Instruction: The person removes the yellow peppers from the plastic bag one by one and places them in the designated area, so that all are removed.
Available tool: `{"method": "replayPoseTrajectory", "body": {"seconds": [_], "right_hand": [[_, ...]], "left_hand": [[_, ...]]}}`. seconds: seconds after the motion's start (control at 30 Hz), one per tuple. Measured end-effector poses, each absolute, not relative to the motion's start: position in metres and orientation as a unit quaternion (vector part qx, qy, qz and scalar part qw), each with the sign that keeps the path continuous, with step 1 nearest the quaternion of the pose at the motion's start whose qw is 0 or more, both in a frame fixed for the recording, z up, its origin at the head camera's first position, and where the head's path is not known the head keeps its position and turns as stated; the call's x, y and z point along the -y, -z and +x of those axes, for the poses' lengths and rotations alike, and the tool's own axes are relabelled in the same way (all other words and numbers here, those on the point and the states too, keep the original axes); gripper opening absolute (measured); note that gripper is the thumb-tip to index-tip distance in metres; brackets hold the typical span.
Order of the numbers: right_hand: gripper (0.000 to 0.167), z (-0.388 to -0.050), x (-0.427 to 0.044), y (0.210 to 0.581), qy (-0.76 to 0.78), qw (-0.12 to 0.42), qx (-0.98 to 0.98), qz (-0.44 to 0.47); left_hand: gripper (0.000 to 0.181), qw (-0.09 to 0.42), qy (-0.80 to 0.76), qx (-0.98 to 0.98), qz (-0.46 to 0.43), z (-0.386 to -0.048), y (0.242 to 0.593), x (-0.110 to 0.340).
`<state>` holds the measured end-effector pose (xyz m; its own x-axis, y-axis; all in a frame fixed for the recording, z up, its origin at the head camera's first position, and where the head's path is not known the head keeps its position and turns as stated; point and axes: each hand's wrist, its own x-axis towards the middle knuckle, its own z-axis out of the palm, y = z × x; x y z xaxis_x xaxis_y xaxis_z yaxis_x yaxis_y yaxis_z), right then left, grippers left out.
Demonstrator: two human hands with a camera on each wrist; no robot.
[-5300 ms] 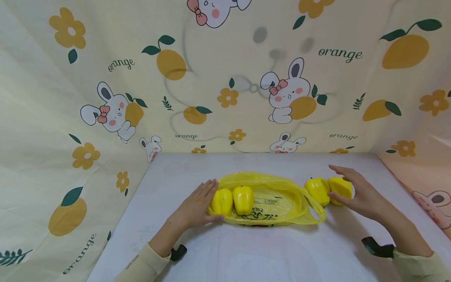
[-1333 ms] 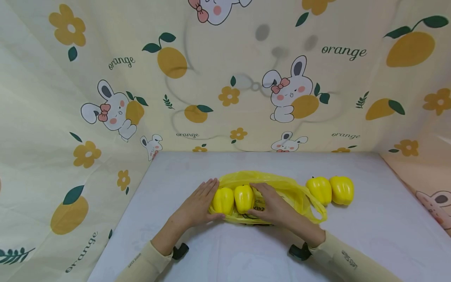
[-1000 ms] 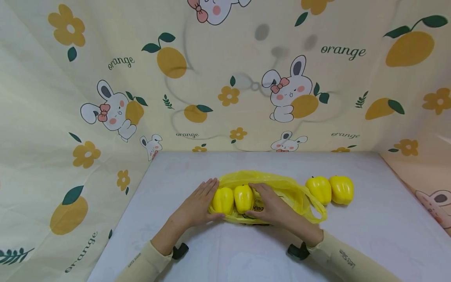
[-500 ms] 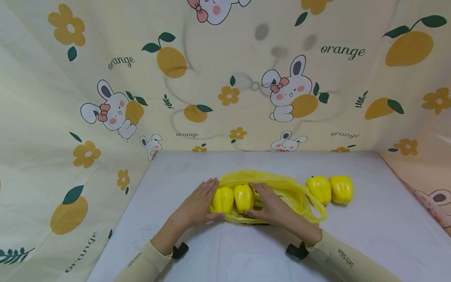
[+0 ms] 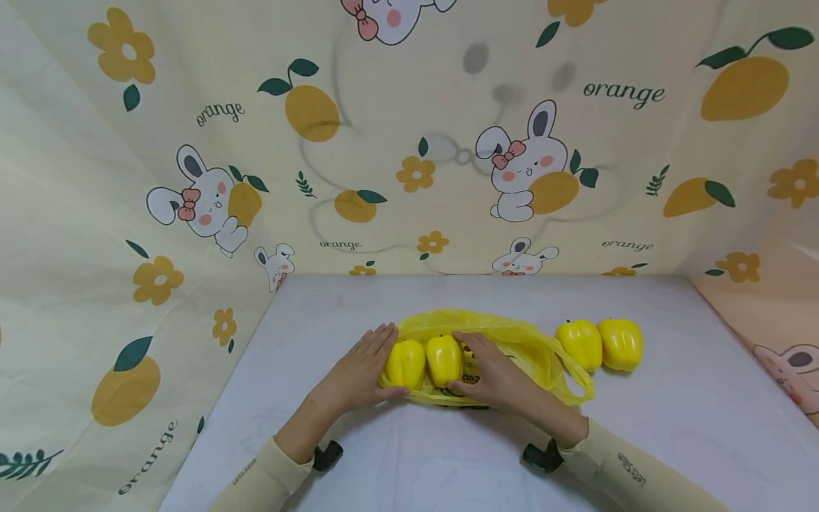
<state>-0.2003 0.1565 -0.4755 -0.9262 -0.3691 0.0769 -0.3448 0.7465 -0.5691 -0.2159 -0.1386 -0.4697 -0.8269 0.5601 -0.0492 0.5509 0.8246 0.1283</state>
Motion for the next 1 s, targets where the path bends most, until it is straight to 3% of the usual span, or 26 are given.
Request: {"method": "replayPoseTrajectory", "body": {"seconds": [1.0], "right_hand": [[0.086,-0.187,-0.185,0.464,0.307,-0.009,-0.926,-0.219]], "left_hand": [[0.115,0.042,-0.054,-0.955,0.29,-0.214,0.468,0.137]]}}
